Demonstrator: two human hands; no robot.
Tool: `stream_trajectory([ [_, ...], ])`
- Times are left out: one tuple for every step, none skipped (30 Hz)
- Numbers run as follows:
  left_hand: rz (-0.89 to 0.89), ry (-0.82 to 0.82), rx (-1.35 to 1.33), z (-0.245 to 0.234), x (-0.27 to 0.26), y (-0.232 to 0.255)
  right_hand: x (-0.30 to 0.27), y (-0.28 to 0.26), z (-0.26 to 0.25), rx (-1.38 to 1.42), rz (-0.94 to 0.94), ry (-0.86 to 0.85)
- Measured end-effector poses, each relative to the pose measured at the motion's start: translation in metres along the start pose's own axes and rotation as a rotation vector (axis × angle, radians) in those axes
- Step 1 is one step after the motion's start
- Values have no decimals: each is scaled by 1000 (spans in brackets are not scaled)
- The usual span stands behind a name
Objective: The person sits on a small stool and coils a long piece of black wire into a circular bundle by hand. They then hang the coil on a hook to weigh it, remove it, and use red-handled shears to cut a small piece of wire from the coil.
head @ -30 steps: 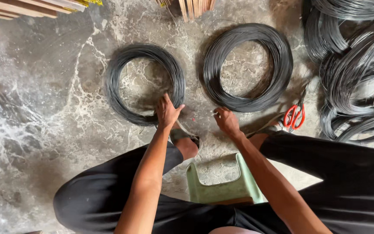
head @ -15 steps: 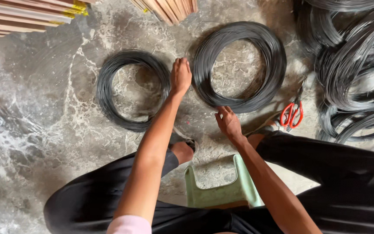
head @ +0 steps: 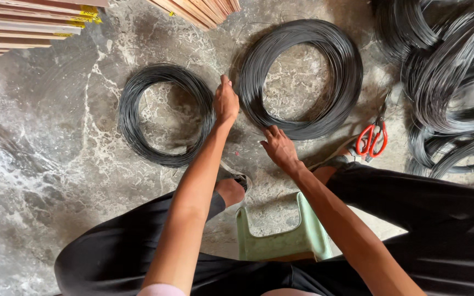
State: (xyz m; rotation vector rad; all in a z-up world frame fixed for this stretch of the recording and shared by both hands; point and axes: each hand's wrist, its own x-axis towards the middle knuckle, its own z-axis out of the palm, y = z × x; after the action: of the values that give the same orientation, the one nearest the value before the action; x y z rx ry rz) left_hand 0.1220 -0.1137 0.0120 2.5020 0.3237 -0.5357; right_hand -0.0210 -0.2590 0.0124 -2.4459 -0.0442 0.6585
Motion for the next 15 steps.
stream_trajectory([
  [1,-4,-42,-15,-9,11,1,-2,5,-115,-66,44],
  [4,1,-43,-22,-13,15,-1,4,14,-116,-69,50],
  [15,29,-68,-30,-18,19,-4,10,23,-154,-97,89],
  [23,53,-94,-37,-25,23,-9,16,32,-192,-123,125],
  [25,55,-95,-37,-26,18,-16,22,38,-194,-124,127],
  [65,85,-114,-37,-26,17,-20,30,43,-230,-120,205],
  [105,115,-133,-37,-25,15,-25,38,47,-265,-116,283],
  [112,120,-139,-34,-28,12,-31,29,29,-272,-118,291],
  [124,130,-116,-31,-31,10,-39,20,11,-215,-108,310],
  [133,138,-90,-29,-34,8,-47,11,-7,-155,-97,327],
  [138,141,-94,-25,-38,7,-53,4,-20,-159,-98,333],
  [149,170,-44,-21,-40,6,-58,-3,-32,-148,-99,352],
  [160,200,5,-17,-42,6,-63,-10,-44,-137,-101,371],
  [164,203,2,-19,-46,8,-64,-9,-44,-140,-102,376],
  [197,241,97,-20,-50,10,-65,-8,-45,-117,-87,387],
])
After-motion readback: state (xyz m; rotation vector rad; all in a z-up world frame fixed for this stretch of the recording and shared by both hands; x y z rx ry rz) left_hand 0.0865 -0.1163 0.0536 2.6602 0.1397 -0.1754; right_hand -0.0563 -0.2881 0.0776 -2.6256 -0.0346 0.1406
